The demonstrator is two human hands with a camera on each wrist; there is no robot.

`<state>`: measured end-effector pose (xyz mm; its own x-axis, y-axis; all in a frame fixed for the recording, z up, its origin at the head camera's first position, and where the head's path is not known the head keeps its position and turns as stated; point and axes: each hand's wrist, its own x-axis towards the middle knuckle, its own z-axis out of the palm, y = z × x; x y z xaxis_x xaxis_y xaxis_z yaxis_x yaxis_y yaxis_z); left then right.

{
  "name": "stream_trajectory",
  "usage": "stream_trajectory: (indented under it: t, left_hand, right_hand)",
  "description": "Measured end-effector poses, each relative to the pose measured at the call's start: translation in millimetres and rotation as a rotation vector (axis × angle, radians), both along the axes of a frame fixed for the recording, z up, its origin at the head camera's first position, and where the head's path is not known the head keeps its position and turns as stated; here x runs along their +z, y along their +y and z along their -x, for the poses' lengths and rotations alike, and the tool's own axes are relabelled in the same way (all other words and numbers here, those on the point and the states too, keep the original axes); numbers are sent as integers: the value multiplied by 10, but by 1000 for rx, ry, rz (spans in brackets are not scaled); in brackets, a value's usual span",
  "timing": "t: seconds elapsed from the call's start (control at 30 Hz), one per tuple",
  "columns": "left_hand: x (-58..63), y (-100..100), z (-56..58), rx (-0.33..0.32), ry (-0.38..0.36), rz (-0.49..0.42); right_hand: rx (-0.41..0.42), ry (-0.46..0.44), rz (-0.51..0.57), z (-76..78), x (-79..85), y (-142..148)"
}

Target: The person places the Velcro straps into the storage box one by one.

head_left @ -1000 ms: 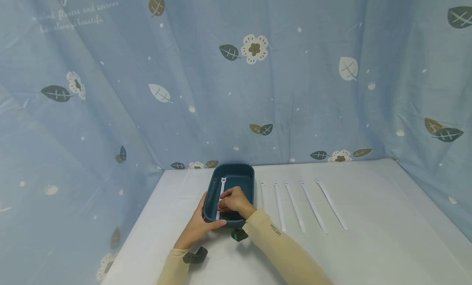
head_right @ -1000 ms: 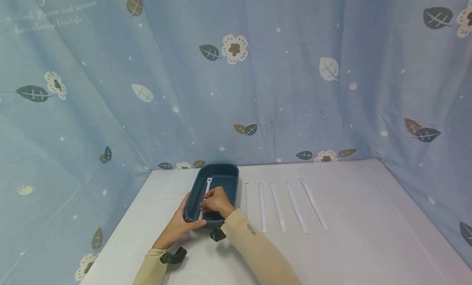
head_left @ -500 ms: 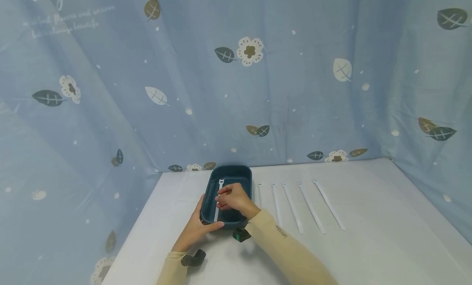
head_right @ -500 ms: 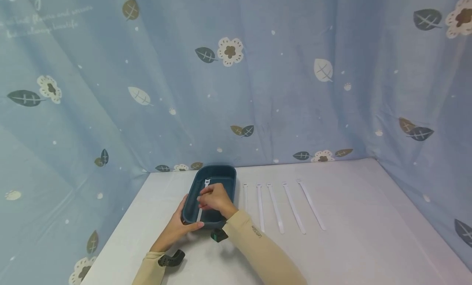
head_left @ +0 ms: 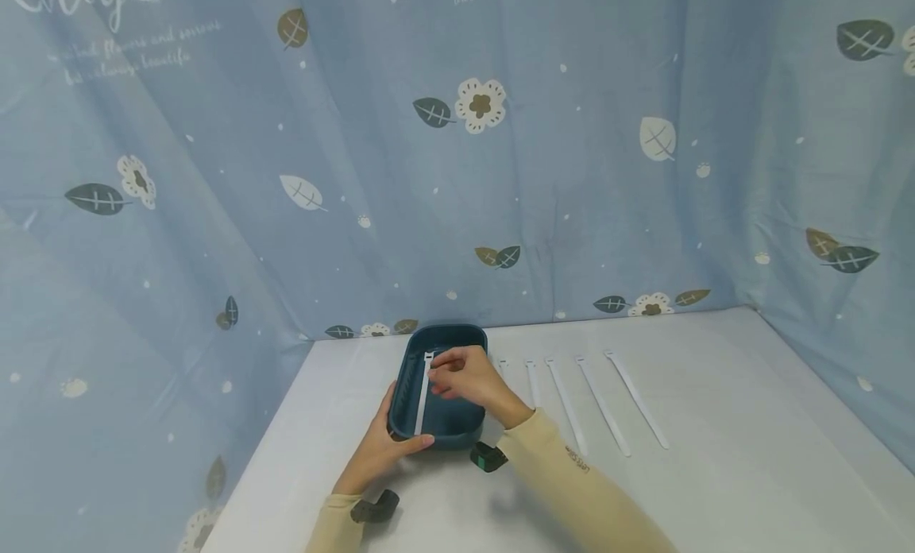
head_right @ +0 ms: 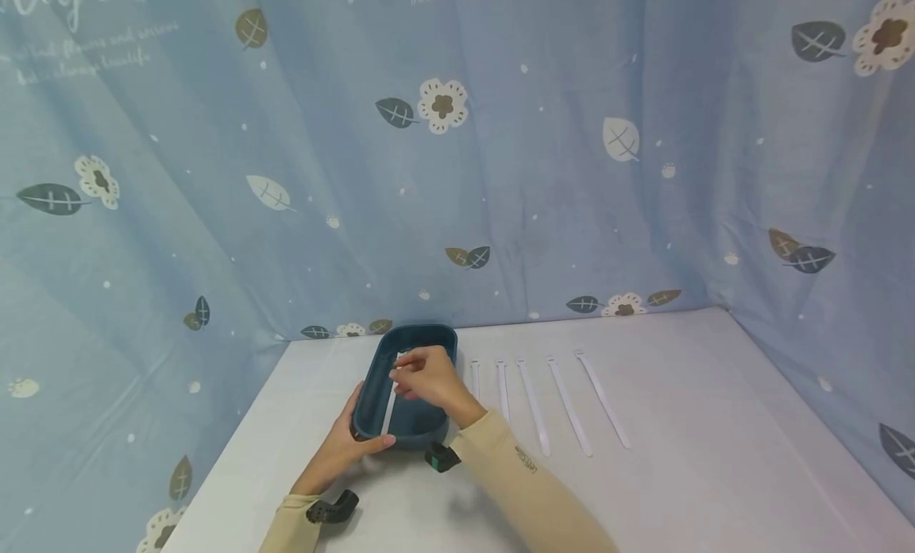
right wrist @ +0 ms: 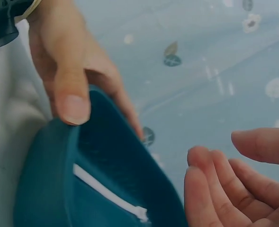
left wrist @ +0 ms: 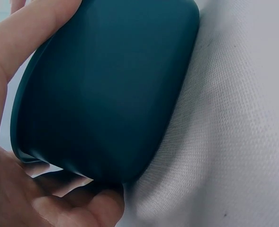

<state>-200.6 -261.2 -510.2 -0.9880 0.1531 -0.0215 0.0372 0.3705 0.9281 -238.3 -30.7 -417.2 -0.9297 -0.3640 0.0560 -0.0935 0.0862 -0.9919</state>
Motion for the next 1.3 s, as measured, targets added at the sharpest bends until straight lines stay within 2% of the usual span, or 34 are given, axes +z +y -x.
stream_trajectory:
  t: [0.23,0.4,0.7,1.03,1.3]
  left_hand:
    - [-10,-2,-3,22,-15,20]
    - [-21,9,-6,26,-11,27]
    - [-5,4,-20,28,-8,50]
    - [-3,-4,-5,42,-18,70]
    - [10,0,-16,39,-25,69]
  right_hand:
    - [-32,48,-47,-58,137,232]
    - [-57,75,-36,-106,231,452]
    - [-145,168,-51,-182,327,920]
    - [-269,206,-78,-260,381,1460]
    - [-351,197,-95,-323,322,1834]
